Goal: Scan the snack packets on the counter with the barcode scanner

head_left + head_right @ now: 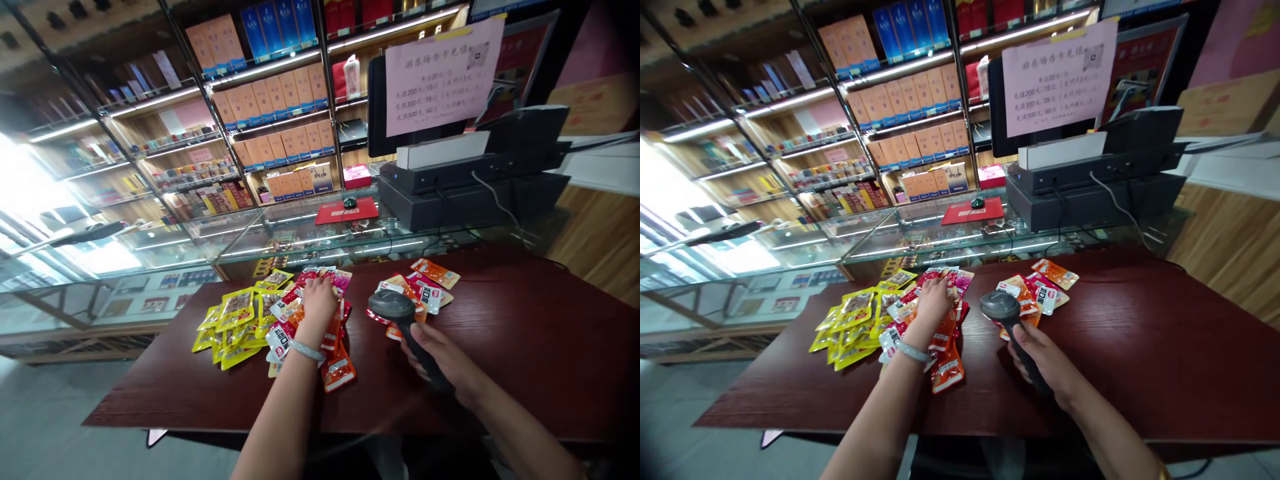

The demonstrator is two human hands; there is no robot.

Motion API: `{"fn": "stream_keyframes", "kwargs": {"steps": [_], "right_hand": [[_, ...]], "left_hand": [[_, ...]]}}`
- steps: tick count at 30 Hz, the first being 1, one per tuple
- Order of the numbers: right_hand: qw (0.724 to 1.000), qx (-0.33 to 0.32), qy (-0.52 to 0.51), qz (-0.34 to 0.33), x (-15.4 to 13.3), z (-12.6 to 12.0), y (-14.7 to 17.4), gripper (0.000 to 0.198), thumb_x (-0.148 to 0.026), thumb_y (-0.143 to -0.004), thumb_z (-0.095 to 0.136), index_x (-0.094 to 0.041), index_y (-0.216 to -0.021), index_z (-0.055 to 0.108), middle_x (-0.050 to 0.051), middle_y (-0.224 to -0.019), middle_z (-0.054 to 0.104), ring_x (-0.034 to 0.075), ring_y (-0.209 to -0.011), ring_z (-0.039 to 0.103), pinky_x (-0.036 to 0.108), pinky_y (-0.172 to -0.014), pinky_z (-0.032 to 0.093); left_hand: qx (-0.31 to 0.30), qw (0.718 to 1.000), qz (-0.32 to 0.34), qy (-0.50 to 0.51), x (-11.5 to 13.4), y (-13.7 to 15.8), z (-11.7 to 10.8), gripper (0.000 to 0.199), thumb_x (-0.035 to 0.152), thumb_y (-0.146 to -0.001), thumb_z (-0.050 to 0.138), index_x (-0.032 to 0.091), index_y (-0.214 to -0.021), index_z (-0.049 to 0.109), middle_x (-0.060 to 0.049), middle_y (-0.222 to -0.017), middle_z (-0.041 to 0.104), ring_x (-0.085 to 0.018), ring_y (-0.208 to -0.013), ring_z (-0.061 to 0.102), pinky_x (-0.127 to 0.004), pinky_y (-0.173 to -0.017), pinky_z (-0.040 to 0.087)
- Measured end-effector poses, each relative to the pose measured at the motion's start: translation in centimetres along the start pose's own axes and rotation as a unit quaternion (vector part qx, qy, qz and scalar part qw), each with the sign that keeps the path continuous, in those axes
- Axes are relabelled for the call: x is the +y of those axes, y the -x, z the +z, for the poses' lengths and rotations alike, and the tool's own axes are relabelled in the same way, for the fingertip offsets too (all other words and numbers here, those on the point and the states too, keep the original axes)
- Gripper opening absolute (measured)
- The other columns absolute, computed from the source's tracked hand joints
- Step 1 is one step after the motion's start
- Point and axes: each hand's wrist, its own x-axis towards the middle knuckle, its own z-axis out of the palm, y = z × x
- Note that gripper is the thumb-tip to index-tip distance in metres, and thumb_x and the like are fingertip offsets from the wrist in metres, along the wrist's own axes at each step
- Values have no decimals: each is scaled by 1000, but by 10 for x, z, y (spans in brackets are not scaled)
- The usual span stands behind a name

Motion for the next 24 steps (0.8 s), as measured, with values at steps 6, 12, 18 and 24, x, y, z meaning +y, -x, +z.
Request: {"fn": "stream_keyframes", "kwargs": {"steps": [6, 12, 18, 24], "right_hand": [[1000, -22, 11, 8, -1, 12, -5, 48, -66, -78, 66, -22, -88, 49, -7, -61, 43, 6, -45, 35, 18, -41, 22], [1000, -19, 5, 5, 0, 10, -6, 46, -63, -82, 64, -21, -90, 49, -7, -62, 46, 5, -45, 37, 16, -41, 22], [1000, -19, -6, -16, -4, 9, -2, 43, -60, -84, 63, -20, -90, 51, -7, -63, 46, 4, -46, 38, 17, -42, 23], [998, -5, -1, -57, -17, 15, 4, 48, -64, -78, 67, -21, -83, 48, -7, -62, 46, 5, -45, 39, 18, -41, 26]], "left_hand": [[-85, 987, -44, -128, -26, -3, -18, 51, 53, -72, 66, 14, -105, 65, -22, -124, 59, -40, -125, 45, -49, -102, 33], [-80, 991, -30, -101, -18, 2, -21, 75, 55, -61, 75, 14, -118, 50, -22, -128, 56, -40, -126, 45, -48, -104, 28], [-50, 999, 5, 4, 1, 12, -15, 62, 45, -73, 73, 18, -119, 41, -15, -105, 67, -30, -102, 64, -33, -82, 42], [-66, 996, 31, 44, 29, 19, -2, 56, 48, -74, 73, 17, -113, 46, -17, -107, 67, -31, -102, 64, -33, -79, 43]]}}
